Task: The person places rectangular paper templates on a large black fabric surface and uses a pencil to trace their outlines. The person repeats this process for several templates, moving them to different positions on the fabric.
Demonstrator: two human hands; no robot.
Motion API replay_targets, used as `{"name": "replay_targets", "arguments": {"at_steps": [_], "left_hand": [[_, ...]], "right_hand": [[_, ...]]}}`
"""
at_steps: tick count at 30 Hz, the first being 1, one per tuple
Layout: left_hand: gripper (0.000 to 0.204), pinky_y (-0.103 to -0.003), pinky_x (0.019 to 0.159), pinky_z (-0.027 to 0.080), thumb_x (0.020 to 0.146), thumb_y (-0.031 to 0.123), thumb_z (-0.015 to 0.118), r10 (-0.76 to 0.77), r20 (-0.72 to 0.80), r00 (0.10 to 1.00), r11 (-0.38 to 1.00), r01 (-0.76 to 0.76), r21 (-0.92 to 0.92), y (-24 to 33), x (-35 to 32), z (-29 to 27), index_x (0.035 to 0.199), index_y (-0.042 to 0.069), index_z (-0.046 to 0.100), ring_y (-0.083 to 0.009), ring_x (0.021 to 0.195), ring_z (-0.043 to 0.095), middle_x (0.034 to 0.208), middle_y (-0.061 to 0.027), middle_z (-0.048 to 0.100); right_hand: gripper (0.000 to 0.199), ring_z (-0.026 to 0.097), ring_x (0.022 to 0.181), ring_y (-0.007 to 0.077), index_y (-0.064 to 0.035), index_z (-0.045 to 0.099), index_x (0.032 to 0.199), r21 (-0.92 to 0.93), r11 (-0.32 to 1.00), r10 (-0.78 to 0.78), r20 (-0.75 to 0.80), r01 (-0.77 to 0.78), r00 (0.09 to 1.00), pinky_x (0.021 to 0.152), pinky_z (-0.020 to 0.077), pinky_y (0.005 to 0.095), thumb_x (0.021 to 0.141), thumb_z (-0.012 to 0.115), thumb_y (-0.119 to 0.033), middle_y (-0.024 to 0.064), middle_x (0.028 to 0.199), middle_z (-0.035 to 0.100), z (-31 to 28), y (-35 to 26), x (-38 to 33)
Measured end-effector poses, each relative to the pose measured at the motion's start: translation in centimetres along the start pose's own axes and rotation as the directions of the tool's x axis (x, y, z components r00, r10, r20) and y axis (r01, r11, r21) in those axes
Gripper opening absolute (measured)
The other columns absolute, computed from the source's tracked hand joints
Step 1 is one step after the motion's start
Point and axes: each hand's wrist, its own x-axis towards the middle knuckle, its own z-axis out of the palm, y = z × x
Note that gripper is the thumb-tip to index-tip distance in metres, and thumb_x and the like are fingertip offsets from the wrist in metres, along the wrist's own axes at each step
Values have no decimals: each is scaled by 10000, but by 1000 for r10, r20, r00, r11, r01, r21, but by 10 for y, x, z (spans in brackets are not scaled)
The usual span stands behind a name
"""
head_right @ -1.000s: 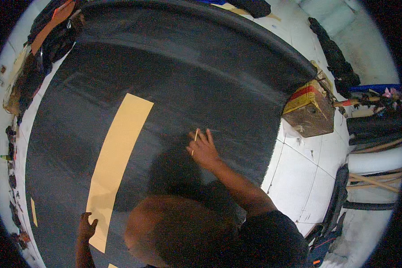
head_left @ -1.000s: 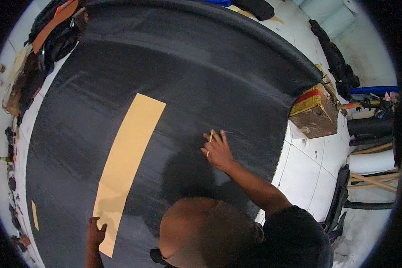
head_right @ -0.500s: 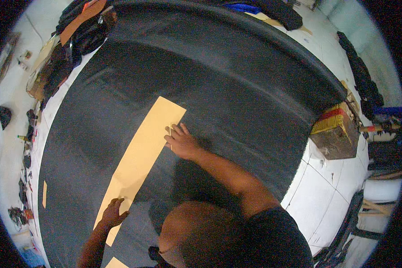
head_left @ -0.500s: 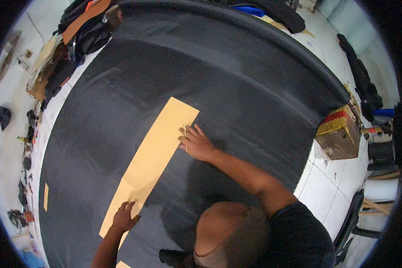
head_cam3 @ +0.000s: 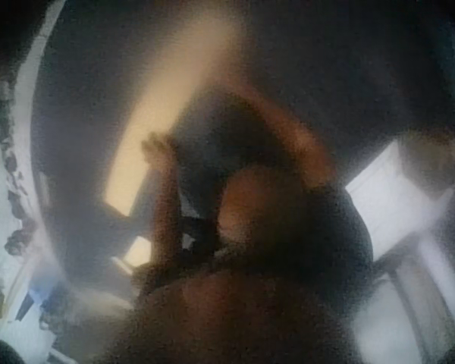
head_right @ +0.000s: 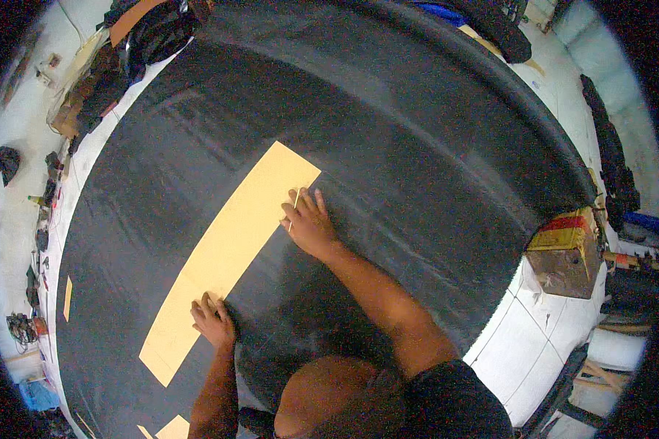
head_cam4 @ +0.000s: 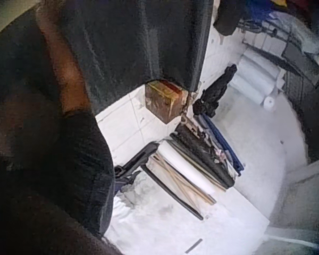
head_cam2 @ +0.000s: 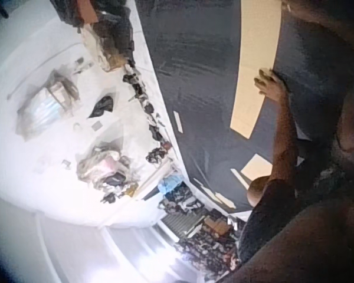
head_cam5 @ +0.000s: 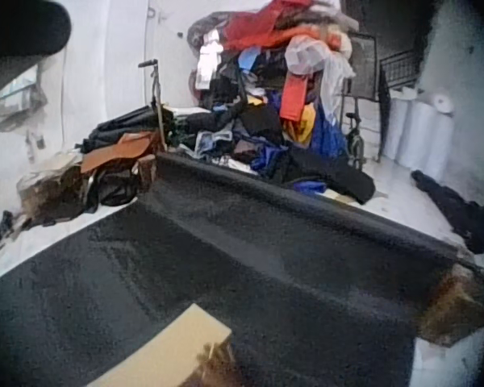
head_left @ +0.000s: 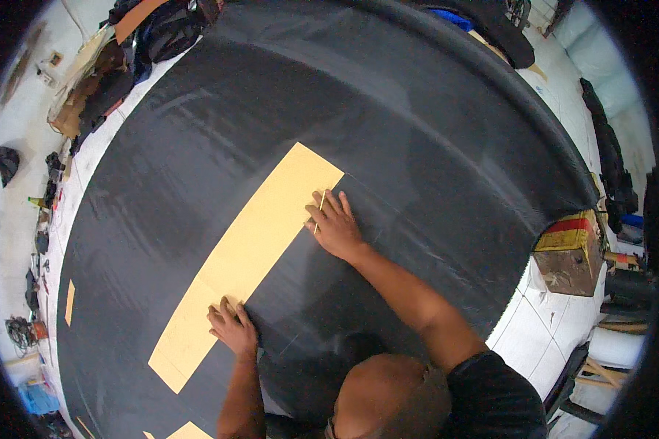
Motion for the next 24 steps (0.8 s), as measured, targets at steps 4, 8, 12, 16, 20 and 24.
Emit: {"name": "replay_targets", "arguments": {"at_steps": [4,8,12,16,20,24], "left_hand": [[497,-677,1127,202,1010,397,539,-24,-10,1000,1000,24,1,-2,-5,7,1444,159,505,-430,1442,311,1535,-238,354],[495,-663,1154,168,1009,390,542,-41,-55,998,999,39,-34,-2,-5,9,1443,154,514,-425,1456,296,1557,-222,347],[488,-645,1175,136,1012,389,539,-19,-95,995,999,15,-35,-10,-7,14,1435,147,524,-414,1464,290,1564,-221,345],[483,-641,1173,140,1010,379,548,-51,-73,996,997,47,-59,-4,-9,13,1430,142,531,-408,1467,291,1555,-221,361],[478,-647,1167,150,1003,363,564,-51,-64,997,997,47,-55,2,-11,12,1427,143,536,-406,1464,299,1550,-220,370],[464,-651,1164,158,1000,353,571,-58,-97,994,996,52,-71,-9,-12,14,1418,153,550,-410,1457,313,1539,-223,385]], "right_hand": [[391,413,1405,365,-90,595,1260,-26,999,38,-1,-38,999,1175,216,610,971,593,-352,154,1469,502,0,2,0],[375,428,1388,385,-78,598,1232,23,997,69,-39,-68,997,1157,228,643,957,614,-332,170,1444,522,2,-1,0],[396,401,1423,351,-102,598,1269,3,995,102,11,-102,995,1193,184,590,996,553,-385,136,1472,511,2,-1,0],[398,397,1428,341,-105,592,1277,-11,995,103,10,-103,995,1194,183,588,997,548,-385,135,1476,506,1,2,-3],[389,399,1427,337,-110,595,1275,-16,994,107,18,-106,994,1195,182,586,996,550,-378,133,1475,509,-1,7,-2],[404,409,1417,348,-103,600,1272,-42,997,64,-21,-65,998,1168,220,627,955,619,-352,168,1452,522,8,2,0]]}}
